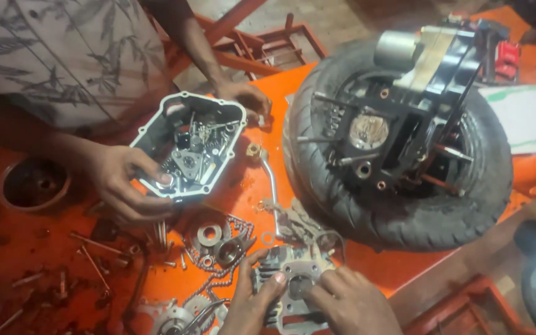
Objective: The person disassembles a scooter engine on an orange workbench. They handle the cylinder head, peel off the old gasket, pick up and sort bolts and small parts from the table, and lift the crankcase cover while another person works on parts across the bench.
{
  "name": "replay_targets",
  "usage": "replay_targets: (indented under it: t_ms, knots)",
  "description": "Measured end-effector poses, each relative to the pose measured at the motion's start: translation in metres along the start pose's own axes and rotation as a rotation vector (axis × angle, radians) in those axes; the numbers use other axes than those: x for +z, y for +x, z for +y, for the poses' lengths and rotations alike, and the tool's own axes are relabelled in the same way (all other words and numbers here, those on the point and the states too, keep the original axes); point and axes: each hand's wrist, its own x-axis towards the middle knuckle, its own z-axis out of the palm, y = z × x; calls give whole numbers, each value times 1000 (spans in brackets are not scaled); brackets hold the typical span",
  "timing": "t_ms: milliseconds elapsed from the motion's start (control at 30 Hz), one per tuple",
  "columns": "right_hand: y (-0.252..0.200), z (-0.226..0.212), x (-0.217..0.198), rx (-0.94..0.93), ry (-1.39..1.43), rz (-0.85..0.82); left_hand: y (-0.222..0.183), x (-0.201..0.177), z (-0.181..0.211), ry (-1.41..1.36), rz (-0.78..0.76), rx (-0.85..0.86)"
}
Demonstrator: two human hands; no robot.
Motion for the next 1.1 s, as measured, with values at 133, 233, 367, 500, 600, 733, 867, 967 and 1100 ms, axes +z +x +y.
replay_targets:
  t_ms: [133,233,367,500,600,733,867,967,1100]
  knots:
    - [12,6,-1,15,60,-45,5,3,1,-30,17,-115]
    - [11,4,3,10,56,39,7,2,-8,-8,18,-79]
    - [11,24,15,-60,88,31,9,-1,-7,66,21,43]
    - [18,11,3,-62,116,-56,8,4,-3,-9,9,-53]
    - [18,18,10,-10,48,-4,9,5,0,-49,11,-19]
    - [25,13,-8,-61,100,-64,4,3,-2,12,27,-30]
    - [24,0,-3,33,91,-10,7,5,1,67,7,3]
    - [24,-1,3,98,57,-24,3,7,5,42,35,-34]
    - [27,-2,-11,124,133,-93,1,7,5,47,26,2]
